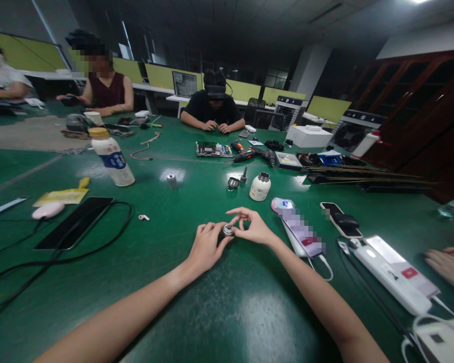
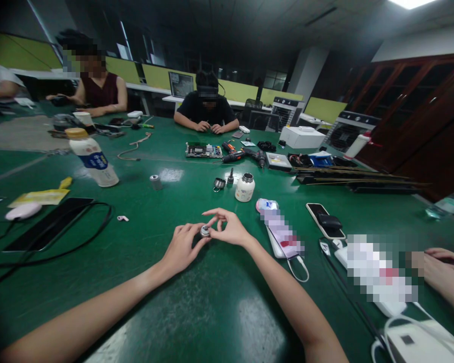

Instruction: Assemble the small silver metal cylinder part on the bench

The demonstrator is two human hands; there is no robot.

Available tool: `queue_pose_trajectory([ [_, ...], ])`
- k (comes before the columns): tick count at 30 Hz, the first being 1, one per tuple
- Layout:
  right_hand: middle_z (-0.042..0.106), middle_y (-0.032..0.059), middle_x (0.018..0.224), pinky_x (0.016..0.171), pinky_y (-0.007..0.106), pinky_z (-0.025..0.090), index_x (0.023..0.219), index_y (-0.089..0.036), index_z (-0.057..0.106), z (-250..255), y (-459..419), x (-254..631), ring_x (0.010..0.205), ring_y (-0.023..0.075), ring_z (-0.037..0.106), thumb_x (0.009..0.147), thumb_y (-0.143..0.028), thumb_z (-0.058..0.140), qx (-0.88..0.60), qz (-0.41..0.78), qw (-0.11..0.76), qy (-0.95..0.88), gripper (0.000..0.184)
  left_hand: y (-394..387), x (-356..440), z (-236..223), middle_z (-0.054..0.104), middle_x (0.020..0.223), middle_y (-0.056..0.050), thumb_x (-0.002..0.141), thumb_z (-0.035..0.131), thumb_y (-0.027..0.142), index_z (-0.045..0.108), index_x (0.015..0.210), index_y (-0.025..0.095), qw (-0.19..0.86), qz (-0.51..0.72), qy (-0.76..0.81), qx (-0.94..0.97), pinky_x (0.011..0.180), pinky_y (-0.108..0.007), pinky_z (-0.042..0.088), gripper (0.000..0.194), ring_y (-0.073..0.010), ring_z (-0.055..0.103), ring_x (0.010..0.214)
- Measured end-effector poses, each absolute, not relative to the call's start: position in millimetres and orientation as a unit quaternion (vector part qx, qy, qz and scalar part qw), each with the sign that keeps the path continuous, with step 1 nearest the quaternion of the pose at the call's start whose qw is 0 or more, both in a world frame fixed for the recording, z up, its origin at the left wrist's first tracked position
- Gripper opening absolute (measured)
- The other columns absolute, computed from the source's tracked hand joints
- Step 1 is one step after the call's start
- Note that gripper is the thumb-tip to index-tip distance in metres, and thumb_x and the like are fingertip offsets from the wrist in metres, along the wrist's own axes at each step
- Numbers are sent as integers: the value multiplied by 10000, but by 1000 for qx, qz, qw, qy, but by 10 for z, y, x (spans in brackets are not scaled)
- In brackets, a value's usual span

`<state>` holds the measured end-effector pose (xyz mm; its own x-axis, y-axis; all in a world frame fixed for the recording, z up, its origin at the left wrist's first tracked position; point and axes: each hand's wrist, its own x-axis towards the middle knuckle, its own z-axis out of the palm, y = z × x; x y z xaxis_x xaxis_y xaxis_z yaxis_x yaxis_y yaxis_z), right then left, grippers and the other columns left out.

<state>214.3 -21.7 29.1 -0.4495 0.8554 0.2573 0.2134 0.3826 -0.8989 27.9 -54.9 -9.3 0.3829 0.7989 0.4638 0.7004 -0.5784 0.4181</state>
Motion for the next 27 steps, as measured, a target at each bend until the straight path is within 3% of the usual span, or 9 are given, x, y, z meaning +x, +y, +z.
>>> queue_pose_trajectory([
  [5,707,31,832,516,199,401,1112,-166,620,285,-220,2130,505,56,433,703,-207,688,-374,416,394,-729,417,-549,275,-96,662,1026,-76,921,536,352,547,1133,191,76,321,449,830,823,-388,386,266,-231,575,925],
  [13,731,92,997,597,236,491,1125,-159,631,315,-253,2110,548,73,546,710,-245,698,-359,444,380,-728,429,-550,266,-97,647,990,-78,926,525,336,534,1202,198,85,316,455,828,832,-392,394,309,-235,566,925],
  [27,748,90,911,586,228,460,1090,-153,656,329,-243,2130,588,98,587,718,-269,728,-363,445,378,-726,397,-543,277,-100,657,1014,-88,915,551,336,549,1140,173,81,316,453,830,830,-394,390,277,-240,575,942],
])
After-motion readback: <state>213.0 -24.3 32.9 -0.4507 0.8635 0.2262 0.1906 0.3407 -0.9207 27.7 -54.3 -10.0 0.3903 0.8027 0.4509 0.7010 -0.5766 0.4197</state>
